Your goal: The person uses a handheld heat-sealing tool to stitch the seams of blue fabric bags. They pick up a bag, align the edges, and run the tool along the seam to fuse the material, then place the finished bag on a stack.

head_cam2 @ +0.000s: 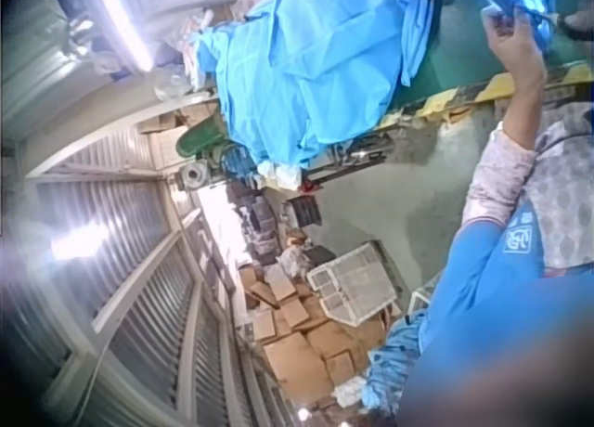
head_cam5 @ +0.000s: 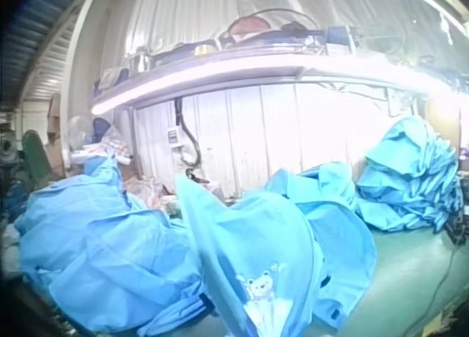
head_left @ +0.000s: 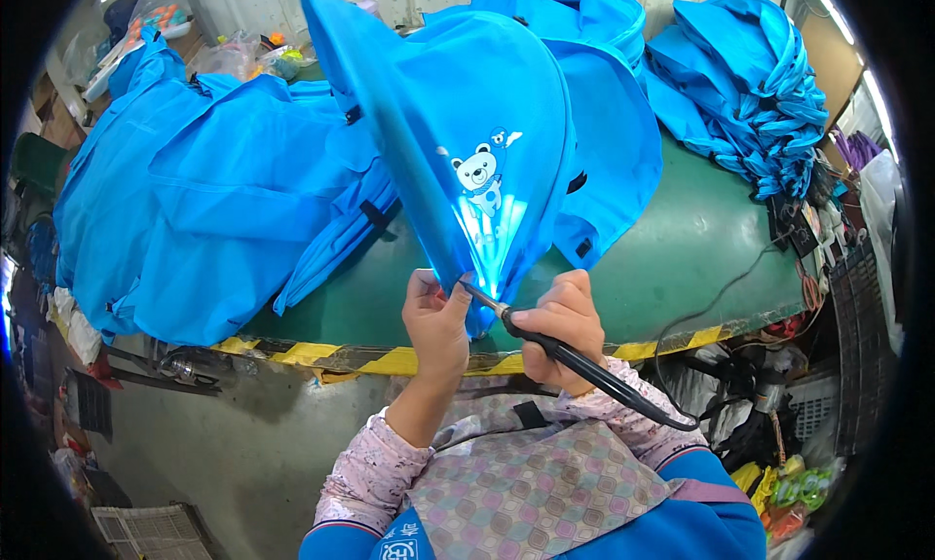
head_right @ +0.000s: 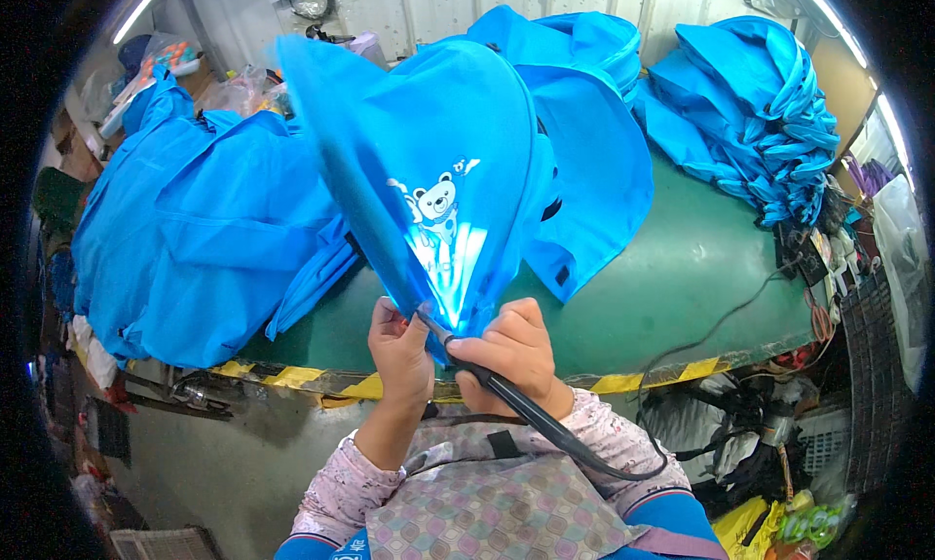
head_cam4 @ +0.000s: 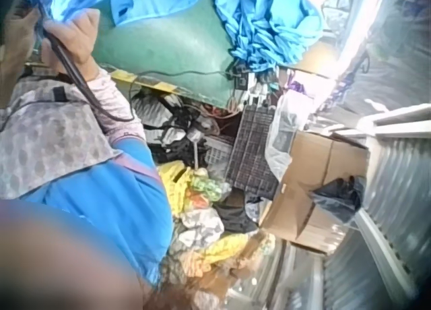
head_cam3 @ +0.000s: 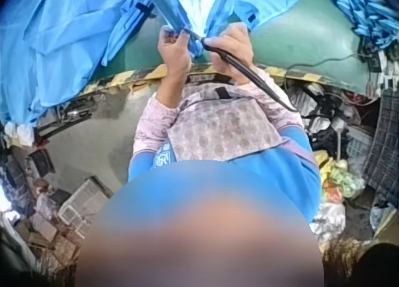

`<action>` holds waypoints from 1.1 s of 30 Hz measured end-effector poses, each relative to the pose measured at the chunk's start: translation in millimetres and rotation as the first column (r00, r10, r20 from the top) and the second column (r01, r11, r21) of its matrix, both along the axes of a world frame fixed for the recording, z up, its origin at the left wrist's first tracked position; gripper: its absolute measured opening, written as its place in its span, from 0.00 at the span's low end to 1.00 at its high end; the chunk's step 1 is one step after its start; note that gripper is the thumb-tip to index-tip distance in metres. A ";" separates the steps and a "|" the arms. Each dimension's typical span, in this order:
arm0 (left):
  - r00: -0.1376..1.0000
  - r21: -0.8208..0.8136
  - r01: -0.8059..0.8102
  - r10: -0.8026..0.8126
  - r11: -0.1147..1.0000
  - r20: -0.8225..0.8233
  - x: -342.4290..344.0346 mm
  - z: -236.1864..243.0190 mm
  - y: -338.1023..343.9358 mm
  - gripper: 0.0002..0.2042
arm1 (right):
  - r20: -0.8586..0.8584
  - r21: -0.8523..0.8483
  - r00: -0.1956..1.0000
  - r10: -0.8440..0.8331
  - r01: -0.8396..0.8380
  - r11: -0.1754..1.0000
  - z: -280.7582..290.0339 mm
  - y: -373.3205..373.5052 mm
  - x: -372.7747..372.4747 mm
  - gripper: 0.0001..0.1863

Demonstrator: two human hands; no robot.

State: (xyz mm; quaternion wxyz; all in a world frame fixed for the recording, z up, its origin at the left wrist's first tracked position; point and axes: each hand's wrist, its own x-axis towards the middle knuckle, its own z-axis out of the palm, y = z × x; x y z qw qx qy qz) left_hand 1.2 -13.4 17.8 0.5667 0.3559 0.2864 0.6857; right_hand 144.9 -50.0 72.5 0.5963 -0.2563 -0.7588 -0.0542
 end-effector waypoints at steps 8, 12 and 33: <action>0.996 -0.020 -0.038 0.036 0.999 -0.076 -2.1 -4.9 -2.6 0.10 | 0.061 0.017 0.996 -0.067 0.067 0.998 -0.7 3.0 -0.5 0.16; 0.994 0.000 -0.043 0.043 0.999 -0.097 -3.1 -1.6 -5.6 0.11 | 0.048 0.004 0.996 -0.071 0.071 0.997 -0.9 6.3 -1.0 0.14; 0.304 0.439 0.041 0.407 0.898 -0.861 -14.1 62.6 -24.7 0.45 | -0.565 -0.236 0.765 -0.310 0.211 0.949 5.5 113.9 2.0 0.32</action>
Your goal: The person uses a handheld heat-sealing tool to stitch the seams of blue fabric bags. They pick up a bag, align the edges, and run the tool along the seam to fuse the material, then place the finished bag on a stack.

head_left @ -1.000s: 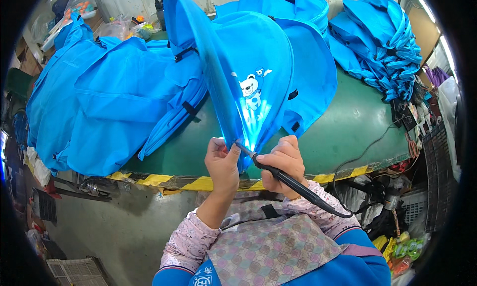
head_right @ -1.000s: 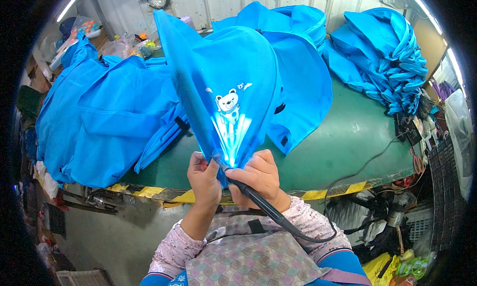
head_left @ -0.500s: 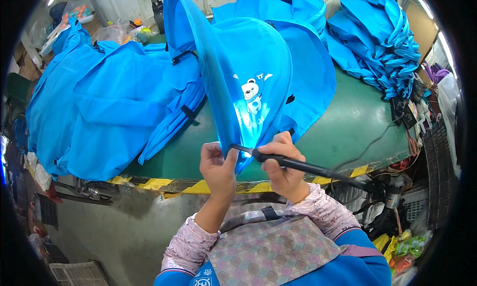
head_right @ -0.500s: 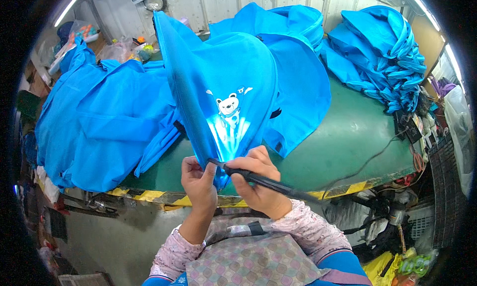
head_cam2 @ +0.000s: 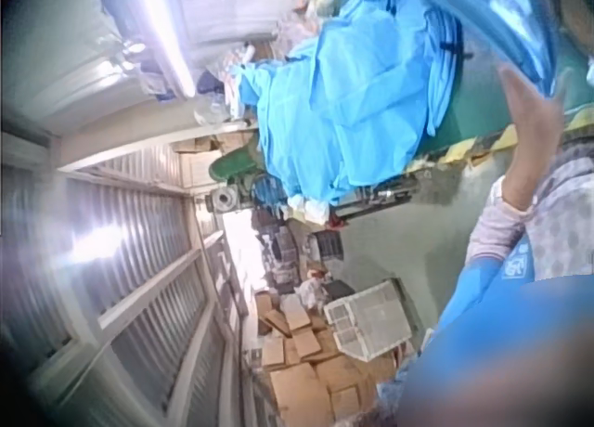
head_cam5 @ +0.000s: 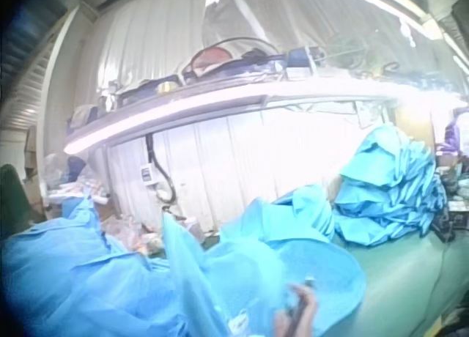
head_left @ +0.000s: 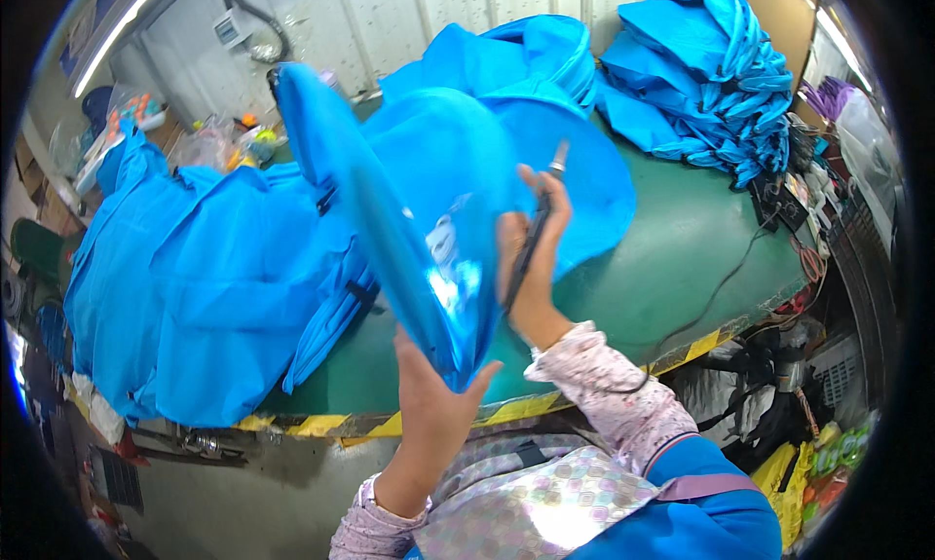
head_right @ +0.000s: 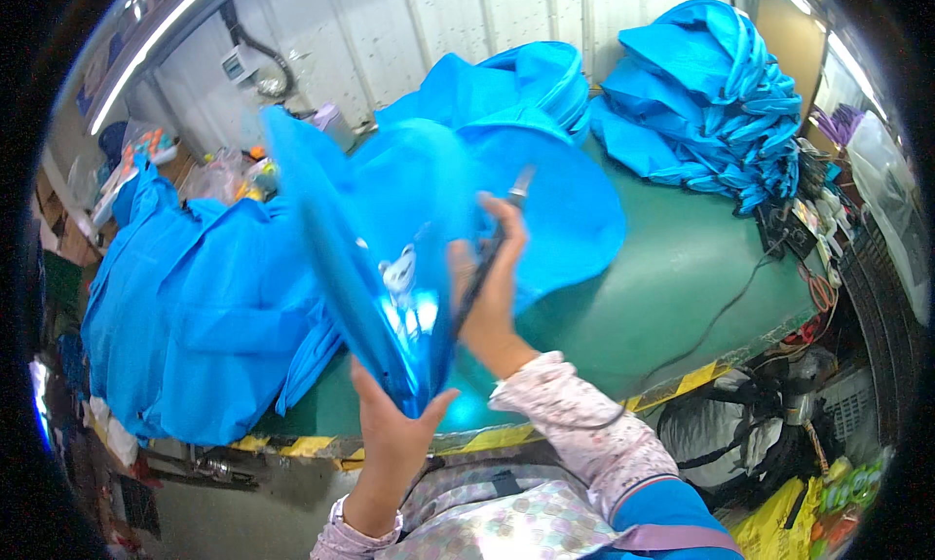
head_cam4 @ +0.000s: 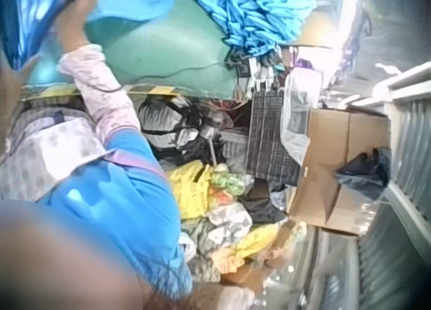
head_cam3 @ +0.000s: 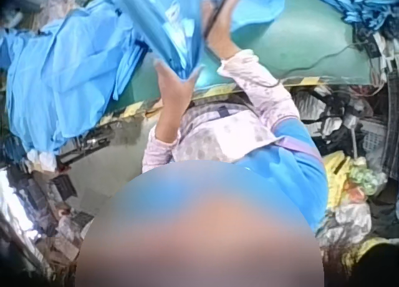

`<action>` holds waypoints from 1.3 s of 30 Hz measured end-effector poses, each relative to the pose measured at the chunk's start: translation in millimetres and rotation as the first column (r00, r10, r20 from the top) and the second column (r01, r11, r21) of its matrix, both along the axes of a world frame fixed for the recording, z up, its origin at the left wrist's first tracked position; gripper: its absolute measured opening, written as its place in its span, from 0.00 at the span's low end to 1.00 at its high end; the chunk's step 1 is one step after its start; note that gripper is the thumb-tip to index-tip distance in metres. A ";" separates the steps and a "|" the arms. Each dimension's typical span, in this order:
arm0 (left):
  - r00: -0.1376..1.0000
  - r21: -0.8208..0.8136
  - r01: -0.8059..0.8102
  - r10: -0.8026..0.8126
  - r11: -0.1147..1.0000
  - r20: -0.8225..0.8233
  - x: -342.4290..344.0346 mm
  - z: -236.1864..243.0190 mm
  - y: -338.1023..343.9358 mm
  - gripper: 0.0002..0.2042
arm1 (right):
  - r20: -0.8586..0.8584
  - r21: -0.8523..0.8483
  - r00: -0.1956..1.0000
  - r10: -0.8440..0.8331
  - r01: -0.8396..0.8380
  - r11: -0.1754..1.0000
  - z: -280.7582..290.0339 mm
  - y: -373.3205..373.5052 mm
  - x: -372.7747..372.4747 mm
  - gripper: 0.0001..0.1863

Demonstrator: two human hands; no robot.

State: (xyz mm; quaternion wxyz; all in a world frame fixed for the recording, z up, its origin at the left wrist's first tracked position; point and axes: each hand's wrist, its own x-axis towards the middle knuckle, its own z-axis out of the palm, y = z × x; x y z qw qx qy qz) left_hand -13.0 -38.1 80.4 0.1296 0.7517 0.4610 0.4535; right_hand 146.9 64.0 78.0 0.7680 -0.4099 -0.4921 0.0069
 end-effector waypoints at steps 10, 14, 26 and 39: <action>0.974 0.368 0.206 -0.155 0.907 -0.164 11.6 78.6 133.7 0.29 | 0.229 0.473 0.963 0.144 -0.240 0.848 35.7 3.6 56.8 0.33; 0.947 0.106 0.320 -0.316 0.941 -0.048 79.6 145.5 239.8 0.29 | 0.003 0.247 1.000 0.001 -0.002 0.969 -0.6 -17.2 97.4 0.30; 0.873 0.274 0.230 -0.073 0.934 -0.482 161.1 16.9 320.1 0.35 | -0.013 -0.031 1.000 0.026 -0.026 0.999 -45.3 -31.3 110.3 0.25; 0.712 0.067 -0.266 0.243 0.962 -0.659 -159.4 -85.6 165.7 0.20 | 0.000 -0.071 0.961 0.276 -0.276 0.959 -33.4 -43.6 54.0 0.22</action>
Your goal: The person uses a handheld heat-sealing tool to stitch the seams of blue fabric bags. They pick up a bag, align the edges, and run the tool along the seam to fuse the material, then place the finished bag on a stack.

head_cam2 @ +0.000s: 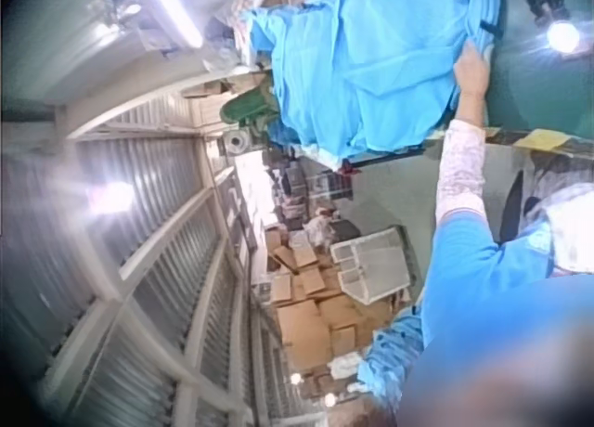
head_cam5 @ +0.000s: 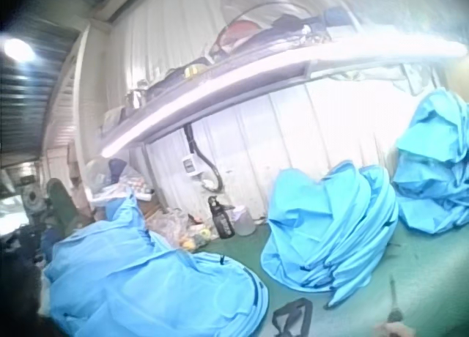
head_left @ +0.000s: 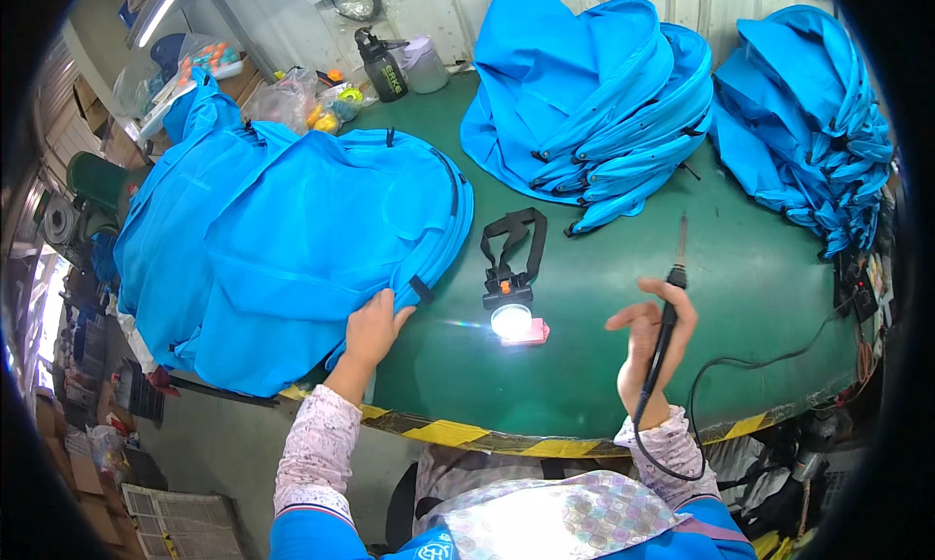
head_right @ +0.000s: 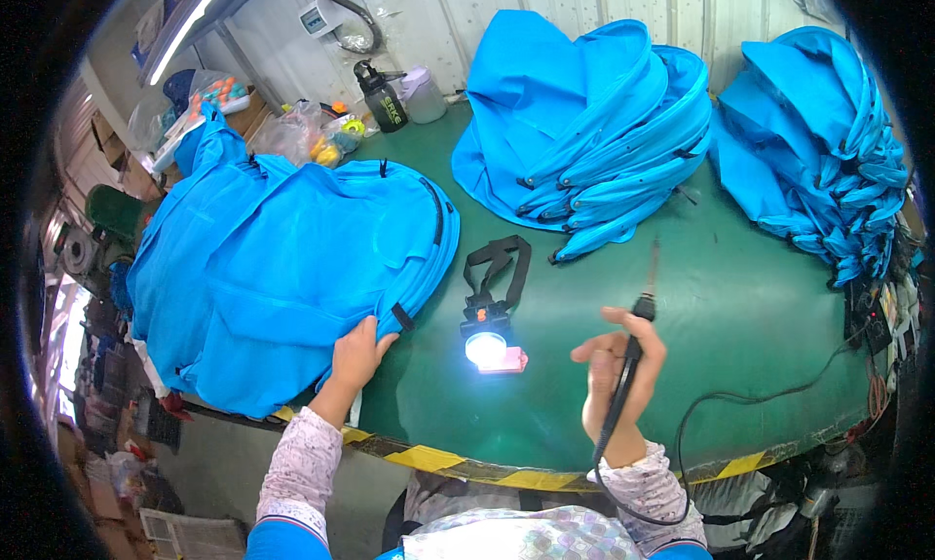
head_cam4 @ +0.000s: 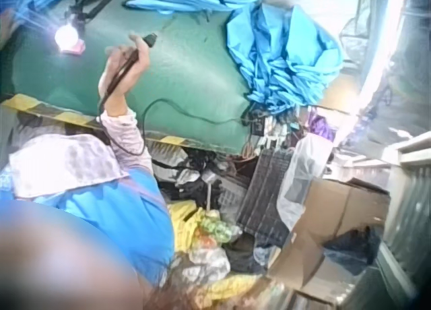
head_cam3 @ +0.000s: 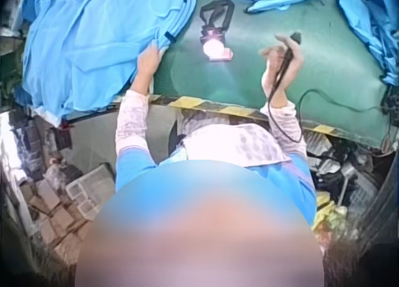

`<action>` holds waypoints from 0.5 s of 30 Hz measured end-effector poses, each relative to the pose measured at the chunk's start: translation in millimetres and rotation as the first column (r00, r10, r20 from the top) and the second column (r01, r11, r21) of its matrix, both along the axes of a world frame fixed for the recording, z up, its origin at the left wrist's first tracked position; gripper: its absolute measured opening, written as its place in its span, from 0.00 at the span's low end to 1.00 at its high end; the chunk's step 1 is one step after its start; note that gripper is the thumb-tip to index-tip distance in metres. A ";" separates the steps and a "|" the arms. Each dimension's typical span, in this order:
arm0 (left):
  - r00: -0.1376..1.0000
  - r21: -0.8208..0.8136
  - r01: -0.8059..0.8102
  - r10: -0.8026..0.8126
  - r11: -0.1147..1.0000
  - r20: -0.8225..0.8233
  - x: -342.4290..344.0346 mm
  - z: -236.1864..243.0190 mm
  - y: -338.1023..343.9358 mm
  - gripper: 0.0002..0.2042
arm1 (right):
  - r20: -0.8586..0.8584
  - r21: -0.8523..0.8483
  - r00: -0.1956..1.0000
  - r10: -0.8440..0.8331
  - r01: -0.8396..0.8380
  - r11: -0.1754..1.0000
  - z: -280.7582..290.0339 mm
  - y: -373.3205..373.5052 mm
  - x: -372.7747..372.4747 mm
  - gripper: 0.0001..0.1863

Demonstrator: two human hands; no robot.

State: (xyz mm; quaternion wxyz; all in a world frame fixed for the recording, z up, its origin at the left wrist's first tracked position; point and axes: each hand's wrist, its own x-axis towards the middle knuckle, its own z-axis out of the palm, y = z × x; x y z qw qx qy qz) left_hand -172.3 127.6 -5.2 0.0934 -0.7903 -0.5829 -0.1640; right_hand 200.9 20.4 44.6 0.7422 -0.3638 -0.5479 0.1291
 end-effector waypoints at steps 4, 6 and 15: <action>0.969 0.233 0.028 -0.084 0.972 0.233 -1.0 51.0 6.8 0.20 | 0.170 0.007 0.985 0.004 -0.005 1.000 -3.4 -9.6 -18.1 0.24; 0.878 0.173 -0.105 0.010 0.979 0.479 0.3 80.5 -4.2 0.20 | 0.268 0.022 0.963 -0.011 0.005 1.000 -0.8 -12.8 -21.3 0.24; 0.030 0.173 0.049 -0.175 0.984 0.984 95.9 93.8 -95.6 0.34 | 0.181 0.206 0.963 0.199 -0.235 0.950 79.4 27.4 -123.2 0.38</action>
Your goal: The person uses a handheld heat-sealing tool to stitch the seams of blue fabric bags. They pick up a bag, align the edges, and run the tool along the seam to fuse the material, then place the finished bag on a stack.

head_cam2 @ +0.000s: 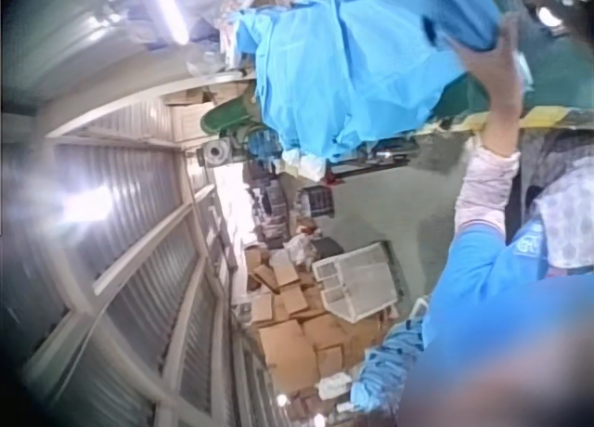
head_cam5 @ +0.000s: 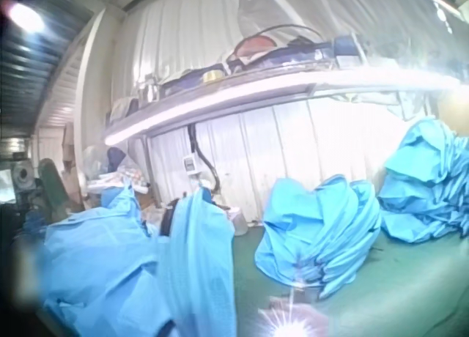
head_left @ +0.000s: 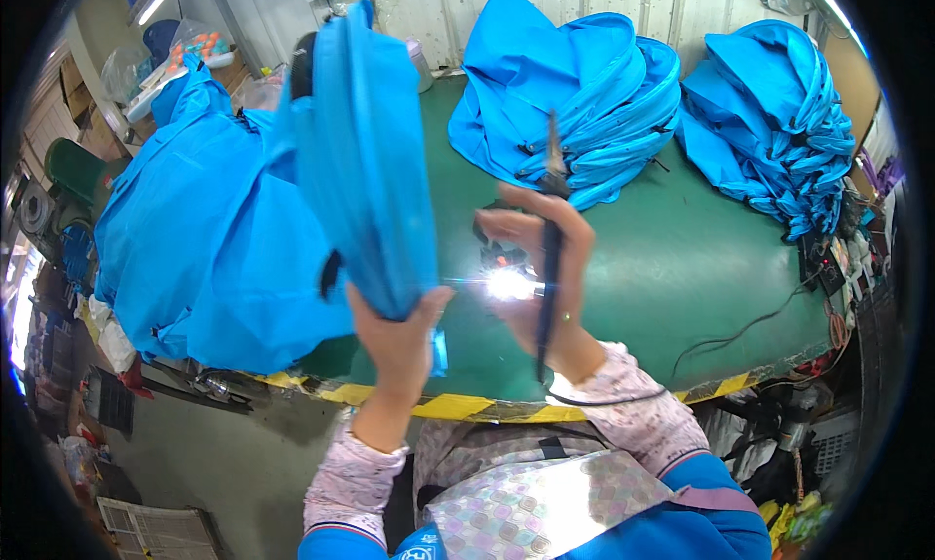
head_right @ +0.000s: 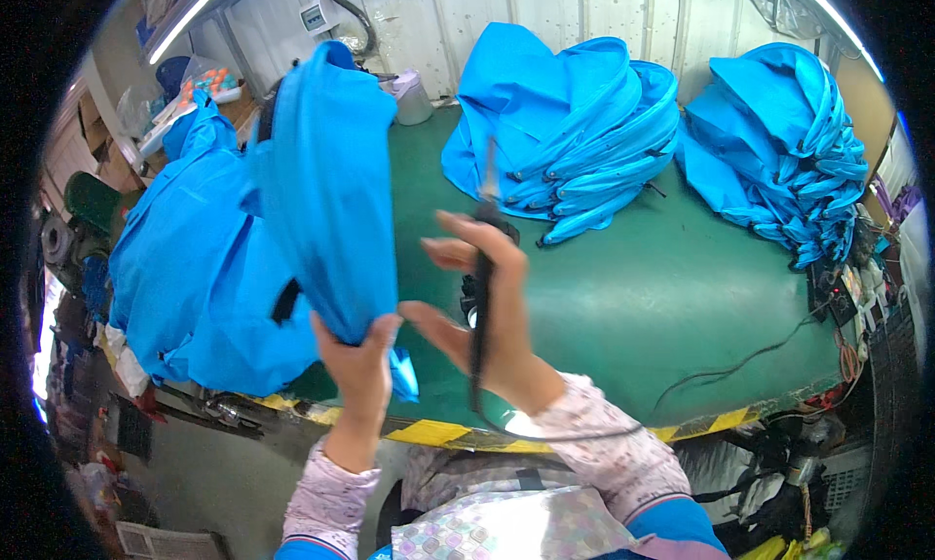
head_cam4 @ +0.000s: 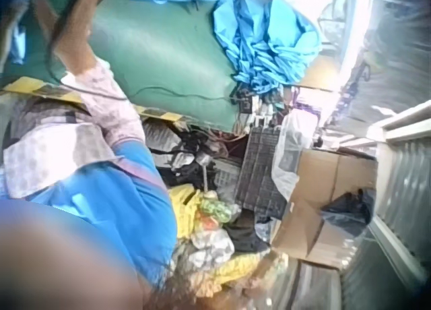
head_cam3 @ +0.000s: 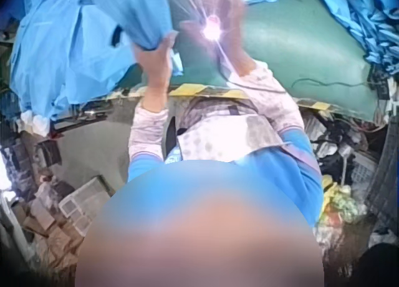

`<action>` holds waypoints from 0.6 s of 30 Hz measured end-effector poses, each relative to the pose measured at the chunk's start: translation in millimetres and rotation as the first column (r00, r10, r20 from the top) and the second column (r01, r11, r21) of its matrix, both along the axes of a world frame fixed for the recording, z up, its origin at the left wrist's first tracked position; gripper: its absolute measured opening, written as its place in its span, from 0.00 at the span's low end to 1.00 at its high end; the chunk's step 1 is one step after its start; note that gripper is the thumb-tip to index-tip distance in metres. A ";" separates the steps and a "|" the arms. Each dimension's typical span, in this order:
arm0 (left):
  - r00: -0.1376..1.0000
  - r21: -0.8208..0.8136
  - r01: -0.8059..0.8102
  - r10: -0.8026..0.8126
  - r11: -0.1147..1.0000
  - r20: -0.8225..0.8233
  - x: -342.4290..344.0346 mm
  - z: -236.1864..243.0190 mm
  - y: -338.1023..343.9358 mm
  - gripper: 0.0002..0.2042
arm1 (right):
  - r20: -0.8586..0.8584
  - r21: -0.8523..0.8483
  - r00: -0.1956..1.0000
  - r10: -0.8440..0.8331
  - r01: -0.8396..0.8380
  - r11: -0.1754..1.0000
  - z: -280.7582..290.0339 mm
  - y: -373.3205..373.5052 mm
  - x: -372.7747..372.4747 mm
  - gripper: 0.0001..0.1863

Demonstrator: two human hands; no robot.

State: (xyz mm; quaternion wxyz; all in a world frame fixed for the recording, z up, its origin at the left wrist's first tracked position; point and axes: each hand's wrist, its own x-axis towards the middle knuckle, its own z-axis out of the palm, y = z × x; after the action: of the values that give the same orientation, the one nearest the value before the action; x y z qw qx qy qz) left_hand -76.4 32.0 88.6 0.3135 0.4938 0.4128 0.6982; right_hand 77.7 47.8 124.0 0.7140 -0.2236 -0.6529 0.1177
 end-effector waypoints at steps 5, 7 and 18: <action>0.988 -0.193 -0.024 0.053 0.981 0.148 27.6 -59.9 -23.8 0.39 | 0.133 0.069 0.969 -0.207 0.199 0.977 15.9 17.0 -20.6 0.37; 0.897 -0.245 -0.075 0.173 0.967 0.407 25.5 -49.7 -22.6 0.42 | 0.073 0.141 0.924 -0.375 0.363 0.921 5.9 29.8 -5.7 0.32; 0.800 -0.469 0.550 -0.597 0.692 0.058 0.4 -76.6 -38.8 0.18 | -0.278 -0.107 0.911 -0.305 0.286 0.952 -7.9 20.1 37.1 0.32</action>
State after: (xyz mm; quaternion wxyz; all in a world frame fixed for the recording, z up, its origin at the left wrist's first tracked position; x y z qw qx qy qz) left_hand -76.1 -6.7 12.0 0.6031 0.5419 0.4069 0.4207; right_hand 114.8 67.9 116.0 0.8044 -0.3225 -0.4953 0.0607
